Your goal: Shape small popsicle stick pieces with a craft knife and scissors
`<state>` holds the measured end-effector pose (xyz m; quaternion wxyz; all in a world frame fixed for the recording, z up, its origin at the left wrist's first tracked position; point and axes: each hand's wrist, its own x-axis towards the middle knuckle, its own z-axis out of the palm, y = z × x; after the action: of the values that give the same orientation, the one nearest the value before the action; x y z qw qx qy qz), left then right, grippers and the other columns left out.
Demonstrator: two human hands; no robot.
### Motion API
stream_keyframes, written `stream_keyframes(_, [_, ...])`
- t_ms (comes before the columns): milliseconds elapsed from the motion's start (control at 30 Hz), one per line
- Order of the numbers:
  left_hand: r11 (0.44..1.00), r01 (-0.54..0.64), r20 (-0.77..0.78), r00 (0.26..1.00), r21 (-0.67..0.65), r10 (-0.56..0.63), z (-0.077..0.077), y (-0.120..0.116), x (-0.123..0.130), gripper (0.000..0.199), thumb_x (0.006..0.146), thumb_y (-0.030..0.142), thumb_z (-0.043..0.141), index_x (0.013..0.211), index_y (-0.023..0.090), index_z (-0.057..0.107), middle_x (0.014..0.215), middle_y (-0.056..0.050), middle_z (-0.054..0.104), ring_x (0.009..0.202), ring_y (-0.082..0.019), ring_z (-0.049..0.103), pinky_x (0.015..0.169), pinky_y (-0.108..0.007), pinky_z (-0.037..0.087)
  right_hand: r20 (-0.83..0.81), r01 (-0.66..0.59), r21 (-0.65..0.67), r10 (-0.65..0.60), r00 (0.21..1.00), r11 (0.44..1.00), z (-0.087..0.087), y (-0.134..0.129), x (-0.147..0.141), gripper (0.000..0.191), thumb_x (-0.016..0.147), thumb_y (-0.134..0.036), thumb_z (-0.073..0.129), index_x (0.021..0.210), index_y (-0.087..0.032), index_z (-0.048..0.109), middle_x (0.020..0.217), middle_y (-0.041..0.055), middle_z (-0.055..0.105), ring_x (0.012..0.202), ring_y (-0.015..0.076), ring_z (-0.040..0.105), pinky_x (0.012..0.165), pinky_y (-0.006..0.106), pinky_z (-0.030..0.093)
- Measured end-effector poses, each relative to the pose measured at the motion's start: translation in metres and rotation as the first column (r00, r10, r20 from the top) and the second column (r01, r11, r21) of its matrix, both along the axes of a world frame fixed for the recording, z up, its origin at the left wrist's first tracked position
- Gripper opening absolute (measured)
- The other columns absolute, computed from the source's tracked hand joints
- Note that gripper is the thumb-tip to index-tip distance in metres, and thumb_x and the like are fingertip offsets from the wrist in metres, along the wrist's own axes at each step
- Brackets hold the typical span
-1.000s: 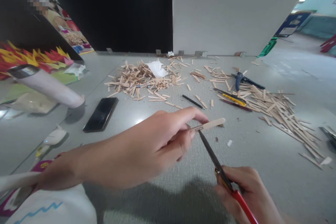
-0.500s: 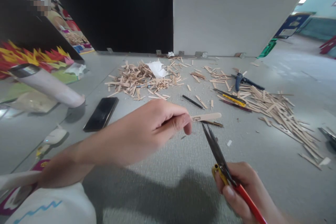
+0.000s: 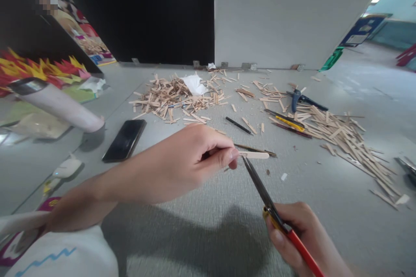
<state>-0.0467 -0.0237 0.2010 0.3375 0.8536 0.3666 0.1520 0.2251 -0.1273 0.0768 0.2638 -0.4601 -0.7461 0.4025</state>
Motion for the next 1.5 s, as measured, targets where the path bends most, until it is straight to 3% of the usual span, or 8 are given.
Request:
stream_keyframes(300, [0.993,0.005,0.001,1.0,0.122,-0.005,-0.003,-0.002,-0.001,0.036,0.11,0.027,0.05,0.087,0.019,0.077,0.059,0.007,0.038,0.051,-0.008,0.032,0.052,-0.023,0.029,0.074,0.039,-0.005,-0.039,0.997,0.999,0.005,-0.001,-0.005,0.054,0.108,-0.059,0.047,0.068,-0.023,0.041,0.061,-0.0048,0.036,0.054,0.0111,0.031,0.048,0.024,0.027])
stream_keyframes(867, [0.989,-0.018,-0.014,1.0,0.144,0.02,-0.003,-0.003,-0.001,0.035,0.108,0.027,0.05,0.087,0.019,0.076,0.057,0.006,0.036,0.051,-0.009,0.031,0.053,-0.026,0.028,0.043,0.025,-0.052,-0.023,0.999,0.998,0.01,0.001,-0.008,0.051,0.108,-0.053,0.045,0.067,-0.023,0.038,0.06,-0.0052,0.033,0.055,0.0117,0.032,0.05,0.026,0.029])
stream_keyframes(1233, [0.996,0.018,-0.03,0.999,0.086,-0.016,-0.006,-0.001,-0.001,0.034,0.108,0.026,0.05,0.088,0.019,0.076,0.06,0.006,0.033,0.052,-0.009,0.03,0.052,-0.025,0.027,-0.007,-0.006,-0.109,0.005,1.0,0.994,0.008,0.003,-0.01,0.051,0.108,-0.05,0.045,0.067,-0.025,0.029,0.06,-0.0066,0.025,0.052,0.0105,0.024,0.048,0.028,0.02])
stream_keyframes(1500, [0.992,-0.001,-0.014,1.0,-0.127,0.0,0.003,0.006,0.002,0.037,0.109,0.035,0.05,0.091,0.02,0.078,0.06,0.005,0.039,0.051,-0.01,0.035,0.046,-0.024,0.026,0.074,0.012,-0.066,-0.007,0.997,0.998,-0.001,0.001,-0.003,0.051,0.109,-0.052,0.043,0.068,-0.024,0.032,0.06,-0.0061,0.028,0.053,0.0108,0.028,0.05,0.027,0.024])
